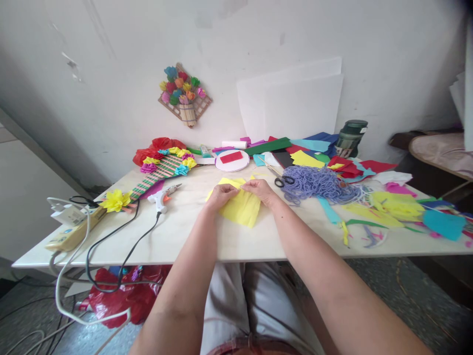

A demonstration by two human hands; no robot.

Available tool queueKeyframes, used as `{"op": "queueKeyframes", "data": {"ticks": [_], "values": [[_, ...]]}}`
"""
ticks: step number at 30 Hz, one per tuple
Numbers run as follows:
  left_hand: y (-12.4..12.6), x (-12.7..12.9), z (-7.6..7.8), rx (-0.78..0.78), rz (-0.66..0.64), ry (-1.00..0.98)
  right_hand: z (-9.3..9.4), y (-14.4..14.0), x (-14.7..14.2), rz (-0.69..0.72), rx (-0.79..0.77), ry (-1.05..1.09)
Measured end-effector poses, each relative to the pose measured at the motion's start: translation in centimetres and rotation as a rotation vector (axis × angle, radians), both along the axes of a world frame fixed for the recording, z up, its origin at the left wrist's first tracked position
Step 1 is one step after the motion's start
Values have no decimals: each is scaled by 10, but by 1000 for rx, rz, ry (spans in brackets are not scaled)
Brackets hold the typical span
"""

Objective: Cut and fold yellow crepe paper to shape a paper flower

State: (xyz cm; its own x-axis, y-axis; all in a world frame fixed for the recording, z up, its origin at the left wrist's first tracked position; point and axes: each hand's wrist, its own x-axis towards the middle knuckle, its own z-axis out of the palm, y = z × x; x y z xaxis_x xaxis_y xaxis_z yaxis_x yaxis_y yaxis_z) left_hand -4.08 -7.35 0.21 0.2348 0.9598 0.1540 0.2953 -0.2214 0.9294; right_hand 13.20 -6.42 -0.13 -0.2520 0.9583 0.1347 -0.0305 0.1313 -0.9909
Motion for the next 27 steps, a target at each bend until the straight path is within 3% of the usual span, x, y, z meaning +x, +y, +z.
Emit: {"op": "queueKeyframes", "data": {"ticks": [13, 27], "values": [[-1, 2, 0, 2, -44, -58, -4, 4, -1, -13, 27, -18], [-1, 0, 4, -64, 146, -9, -5, 7, 2, -112, 49, 3]]}}
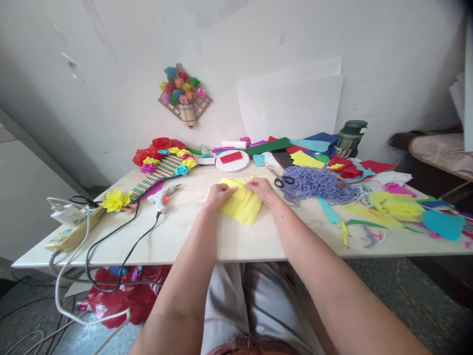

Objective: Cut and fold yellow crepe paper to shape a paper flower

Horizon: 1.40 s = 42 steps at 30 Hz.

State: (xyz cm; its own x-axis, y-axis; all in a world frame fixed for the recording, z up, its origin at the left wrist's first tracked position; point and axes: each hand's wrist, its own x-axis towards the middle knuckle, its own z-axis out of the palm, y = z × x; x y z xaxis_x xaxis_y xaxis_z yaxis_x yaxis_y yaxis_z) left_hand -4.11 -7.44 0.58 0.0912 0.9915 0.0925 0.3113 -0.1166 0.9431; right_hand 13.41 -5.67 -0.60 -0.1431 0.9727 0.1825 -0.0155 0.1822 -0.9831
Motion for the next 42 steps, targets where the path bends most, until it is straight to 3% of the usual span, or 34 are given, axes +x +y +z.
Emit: {"op": "queueKeyframes", "data": {"ticks": [10, 16, 20, 26, 30, 35, 38, 42], "values": [[5, -3, -7, 24, 35, 9, 0, 0, 0, 3, -6, 30], [2, -1, -2, -32, 50, -118, -2, 2, 1, -2, 4, 37], [0, -3, 1, 13, 90, -110, -2, 2, 1, 14, -25, 35], [-3, 2, 1, -57, -114, -69, 0, -3, -3, 60, -36, 23], [-3, 4, 0, -42, -124, -89, 2, -6, -4, 107, -49, 67], [1, 2, -1, -9, -32, -275, 5, -6, -1, 109, -86, 236], [3, 1, -2, 7, 21, -421, 5, -5, -1, 116, -138, 228], [4, 1, -4, -1, -5, -504, 0, -3, -3, 150, -115, 191]]}}
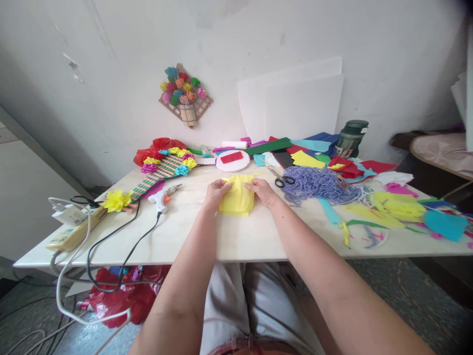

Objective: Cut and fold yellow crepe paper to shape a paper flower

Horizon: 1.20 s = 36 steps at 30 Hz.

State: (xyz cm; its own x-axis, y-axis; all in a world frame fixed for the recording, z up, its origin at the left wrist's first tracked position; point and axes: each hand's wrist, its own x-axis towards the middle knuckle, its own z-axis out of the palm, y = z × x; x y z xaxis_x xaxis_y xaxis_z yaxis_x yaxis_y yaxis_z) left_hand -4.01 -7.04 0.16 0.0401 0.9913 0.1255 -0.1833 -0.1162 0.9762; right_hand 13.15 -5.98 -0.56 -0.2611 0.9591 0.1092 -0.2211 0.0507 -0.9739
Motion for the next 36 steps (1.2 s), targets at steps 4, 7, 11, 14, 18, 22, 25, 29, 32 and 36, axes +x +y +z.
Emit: {"op": "queueKeyframes", "data": {"ticks": [4, 7, 11, 14, 18, 22, 25, 29, 32, 36], "values": [[-1, 0, -1, -11, -92, -21, -3, 2, -1, -8, 33, 20], [-3, 0, 1, -44, -156, -11, -1, 1, 0, 4, 28, 19], [-3, 0, 2, -69, -157, 21, 3, -3, 1, 57, 10, 1], [-1, -2, -2, -68, -162, 68, 5, -5, 1, 96, 2, -15], [5, -4, -8, -55, -138, 96, 3, -3, 2, 119, 11, -17], [7, -4, -9, -47, -118, 119, 0, 0, 3, 98, 21, -20], [5, -3, -7, -49, -100, 123, 0, 0, 4, 70, 23, -37], [4, -1, -4, -58, -56, 112, 1, 0, 3, 52, 16, -40], [4, -1, -5, -58, -38, 95, 1, 0, 3, 44, 12, -47], [5, -1, -7, -42, -17, 93, 1, -1, 2, 44, 24, -52]]}}
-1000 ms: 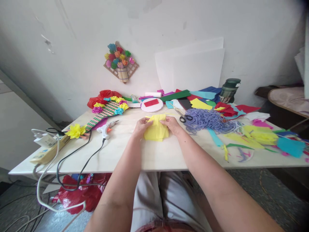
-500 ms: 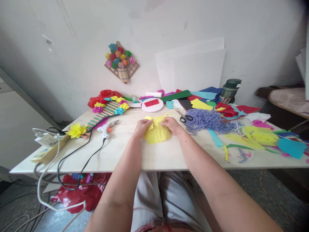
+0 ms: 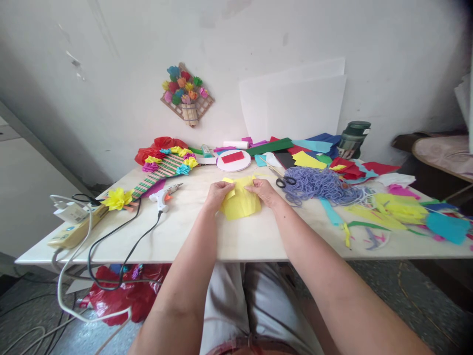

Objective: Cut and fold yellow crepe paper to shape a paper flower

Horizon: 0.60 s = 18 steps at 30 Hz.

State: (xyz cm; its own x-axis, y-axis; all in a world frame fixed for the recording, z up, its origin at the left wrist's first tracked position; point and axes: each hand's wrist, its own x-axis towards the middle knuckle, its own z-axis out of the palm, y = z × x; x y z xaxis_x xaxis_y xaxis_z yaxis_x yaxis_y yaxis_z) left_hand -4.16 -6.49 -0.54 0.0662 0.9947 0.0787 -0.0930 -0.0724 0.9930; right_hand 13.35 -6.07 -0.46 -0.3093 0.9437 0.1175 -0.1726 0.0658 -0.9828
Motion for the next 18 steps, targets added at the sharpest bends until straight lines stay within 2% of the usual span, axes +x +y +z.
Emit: {"op": "queueKeyframes", "data": {"ticks": [7, 18], "values": [[-2, 1, 2, 6, 4, -4, 4, -3, -1, -24, 8, -5], [-6, 4, 6, 137, 54, 62, 2, -3, -2, 5, 17, -1]]}}
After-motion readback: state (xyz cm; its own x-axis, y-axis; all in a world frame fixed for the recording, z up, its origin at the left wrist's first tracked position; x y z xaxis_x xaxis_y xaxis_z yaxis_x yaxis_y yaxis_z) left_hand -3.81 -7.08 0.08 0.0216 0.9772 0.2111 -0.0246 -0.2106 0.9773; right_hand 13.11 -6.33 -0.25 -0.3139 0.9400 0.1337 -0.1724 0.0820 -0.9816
